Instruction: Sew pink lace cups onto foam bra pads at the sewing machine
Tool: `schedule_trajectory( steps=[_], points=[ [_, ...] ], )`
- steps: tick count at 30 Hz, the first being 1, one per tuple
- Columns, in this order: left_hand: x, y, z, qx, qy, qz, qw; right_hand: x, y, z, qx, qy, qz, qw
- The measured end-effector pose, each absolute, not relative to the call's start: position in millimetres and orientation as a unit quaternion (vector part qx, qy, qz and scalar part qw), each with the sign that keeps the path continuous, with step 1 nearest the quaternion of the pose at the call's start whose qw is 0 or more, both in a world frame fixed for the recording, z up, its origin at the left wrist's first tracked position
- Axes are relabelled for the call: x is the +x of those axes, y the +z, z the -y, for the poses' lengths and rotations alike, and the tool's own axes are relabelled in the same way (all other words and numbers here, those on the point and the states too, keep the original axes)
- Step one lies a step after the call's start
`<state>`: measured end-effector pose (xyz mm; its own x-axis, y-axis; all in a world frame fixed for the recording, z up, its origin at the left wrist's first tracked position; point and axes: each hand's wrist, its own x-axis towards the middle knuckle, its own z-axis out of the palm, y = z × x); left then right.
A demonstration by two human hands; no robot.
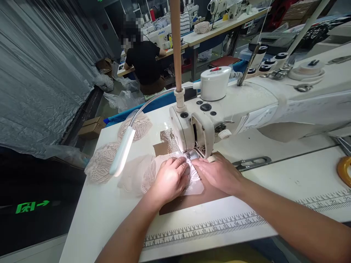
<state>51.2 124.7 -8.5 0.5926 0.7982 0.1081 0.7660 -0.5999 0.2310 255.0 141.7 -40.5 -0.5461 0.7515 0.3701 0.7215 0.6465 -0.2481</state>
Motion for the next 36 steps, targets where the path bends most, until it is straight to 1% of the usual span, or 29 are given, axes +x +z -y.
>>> schedule_trajectory(
  steps=[4,13,18,22,27,31,36],
  points=[
    [55,-15,-125,0.892,0.087,-0.438,0.071,256,-39,-141,-0.407,0.062,0.882,0.227],
    [56,-16,-125,0.892,0.07,-0.445,0.049,257,-43,-141,-0.366,0.079,0.899,0.227],
    [52,-17,-128,0.892,0.071,-0.444,0.054,262,-44,-139,-0.333,0.07,0.907,0.249],
    [47,-15,-128,0.894,0.085,-0.436,0.064,266,-42,-134,-0.301,0.085,0.92,0.238],
    [49,-12,-124,0.905,0.068,-0.415,0.071,266,-40,-132,-0.303,0.106,0.92,0.224],
    [50,-13,-126,0.903,0.065,-0.419,0.063,265,-39,-131,-0.307,0.111,0.917,0.23],
    [47,-16,-132,0.905,0.067,-0.418,0.036,263,-39,-130,-0.317,0.09,0.913,0.24]
  ],
)
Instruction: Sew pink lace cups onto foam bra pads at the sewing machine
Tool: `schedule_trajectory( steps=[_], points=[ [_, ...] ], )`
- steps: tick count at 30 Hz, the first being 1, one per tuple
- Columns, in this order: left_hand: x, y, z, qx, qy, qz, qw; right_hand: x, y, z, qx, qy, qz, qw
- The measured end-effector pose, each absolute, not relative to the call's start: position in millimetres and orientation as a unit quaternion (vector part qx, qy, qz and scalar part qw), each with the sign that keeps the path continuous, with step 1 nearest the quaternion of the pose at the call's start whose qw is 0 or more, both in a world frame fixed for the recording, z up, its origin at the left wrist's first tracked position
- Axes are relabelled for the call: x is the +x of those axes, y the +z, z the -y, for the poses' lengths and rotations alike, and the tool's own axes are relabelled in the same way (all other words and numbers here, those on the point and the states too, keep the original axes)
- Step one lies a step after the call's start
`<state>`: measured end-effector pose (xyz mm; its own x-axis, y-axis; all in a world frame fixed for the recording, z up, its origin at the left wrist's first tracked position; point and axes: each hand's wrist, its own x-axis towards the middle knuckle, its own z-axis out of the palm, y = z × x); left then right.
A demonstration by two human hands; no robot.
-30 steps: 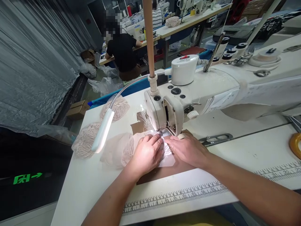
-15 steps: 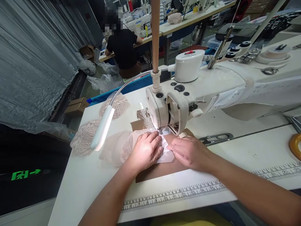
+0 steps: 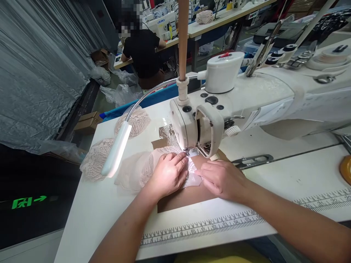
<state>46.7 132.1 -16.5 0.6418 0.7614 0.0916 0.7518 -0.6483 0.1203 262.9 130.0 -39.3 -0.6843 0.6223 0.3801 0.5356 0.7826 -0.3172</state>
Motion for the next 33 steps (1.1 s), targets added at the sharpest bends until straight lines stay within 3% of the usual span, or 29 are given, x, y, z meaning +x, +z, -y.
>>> schedule_trajectory(
  steps=[8,20,33],
  points=[
    [48,-21,-128,0.927,0.063,-0.37,-0.011,259,-35,-131,-0.331,0.054,0.915,0.222],
    [47,-21,-128,0.907,0.035,-0.42,-0.003,259,-45,-133,-0.337,0.04,0.912,0.229],
    [39,-31,-139,0.871,0.087,-0.483,-0.006,244,-40,-139,-0.409,-0.007,0.891,0.197]
  ],
)
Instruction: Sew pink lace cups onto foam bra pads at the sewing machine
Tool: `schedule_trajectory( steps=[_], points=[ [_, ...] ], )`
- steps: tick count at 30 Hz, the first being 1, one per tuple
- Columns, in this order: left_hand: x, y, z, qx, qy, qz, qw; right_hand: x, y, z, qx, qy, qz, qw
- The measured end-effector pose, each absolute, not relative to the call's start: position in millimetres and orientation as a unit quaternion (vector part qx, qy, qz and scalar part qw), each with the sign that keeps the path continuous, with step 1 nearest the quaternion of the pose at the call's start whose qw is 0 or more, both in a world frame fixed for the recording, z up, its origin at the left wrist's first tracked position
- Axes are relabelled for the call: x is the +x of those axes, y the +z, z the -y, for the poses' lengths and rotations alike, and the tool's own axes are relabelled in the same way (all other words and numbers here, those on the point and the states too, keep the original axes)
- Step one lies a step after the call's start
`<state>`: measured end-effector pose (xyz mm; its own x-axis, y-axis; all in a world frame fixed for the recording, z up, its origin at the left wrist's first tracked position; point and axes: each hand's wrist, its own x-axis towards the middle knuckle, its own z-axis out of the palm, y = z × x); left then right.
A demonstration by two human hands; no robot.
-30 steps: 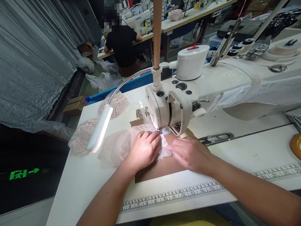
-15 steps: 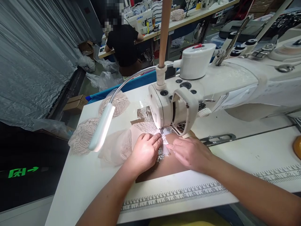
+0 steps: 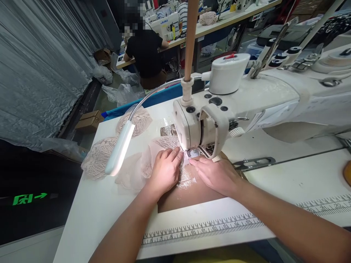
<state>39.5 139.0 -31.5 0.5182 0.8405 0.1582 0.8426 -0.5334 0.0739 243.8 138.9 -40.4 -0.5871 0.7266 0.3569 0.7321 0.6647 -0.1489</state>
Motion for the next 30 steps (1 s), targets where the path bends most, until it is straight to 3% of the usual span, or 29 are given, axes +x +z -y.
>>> schedule_trajectory(
  steps=[12,21,30],
  points=[
    [36,-30,-138,-0.837,-0.152,0.525,-0.026,247,-45,-139,-0.407,0.039,0.89,0.2],
    [25,-35,-138,-0.811,-0.202,0.547,-0.035,272,-13,-124,-0.402,0.111,0.899,0.136],
    [29,-12,-102,-0.855,-0.186,0.467,-0.124,331,-18,-112,-0.444,0.074,0.884,0.13]
  ],
)
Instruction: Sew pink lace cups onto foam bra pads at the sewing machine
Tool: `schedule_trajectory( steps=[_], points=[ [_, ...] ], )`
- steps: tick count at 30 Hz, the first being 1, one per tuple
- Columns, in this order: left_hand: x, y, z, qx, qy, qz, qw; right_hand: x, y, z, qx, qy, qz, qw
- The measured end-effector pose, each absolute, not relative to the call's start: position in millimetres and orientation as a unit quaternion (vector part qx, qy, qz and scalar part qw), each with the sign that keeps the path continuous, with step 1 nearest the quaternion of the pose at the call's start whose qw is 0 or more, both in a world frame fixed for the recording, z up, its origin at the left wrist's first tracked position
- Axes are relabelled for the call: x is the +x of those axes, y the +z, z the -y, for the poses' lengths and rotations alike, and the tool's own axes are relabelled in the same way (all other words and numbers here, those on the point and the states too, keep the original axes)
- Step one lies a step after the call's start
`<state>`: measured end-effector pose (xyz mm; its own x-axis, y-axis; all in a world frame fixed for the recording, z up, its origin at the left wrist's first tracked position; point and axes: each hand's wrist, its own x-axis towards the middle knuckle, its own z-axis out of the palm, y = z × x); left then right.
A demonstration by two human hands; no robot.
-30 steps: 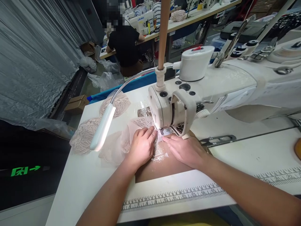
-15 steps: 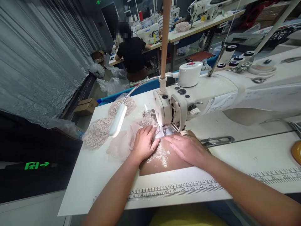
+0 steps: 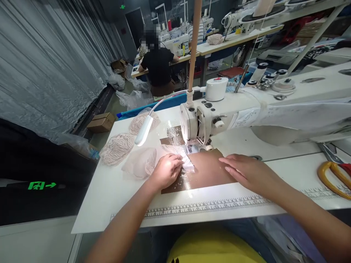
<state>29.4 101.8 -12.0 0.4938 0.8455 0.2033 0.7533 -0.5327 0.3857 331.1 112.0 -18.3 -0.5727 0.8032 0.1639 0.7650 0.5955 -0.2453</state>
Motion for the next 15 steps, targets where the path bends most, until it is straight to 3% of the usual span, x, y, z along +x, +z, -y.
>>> schedule_trajectory(
  steps=[9,15],
  points=[
    [54,0,-79,0.881,0.1,-0.441,0.138,279,-7,-117,-0.375,0.115,0.909,0.139],
    [47,8,-88,0.881,0.101,-0.428,0.177,254,-20,-128,-0.365,0.069,0.92,0.127]
  ],
)
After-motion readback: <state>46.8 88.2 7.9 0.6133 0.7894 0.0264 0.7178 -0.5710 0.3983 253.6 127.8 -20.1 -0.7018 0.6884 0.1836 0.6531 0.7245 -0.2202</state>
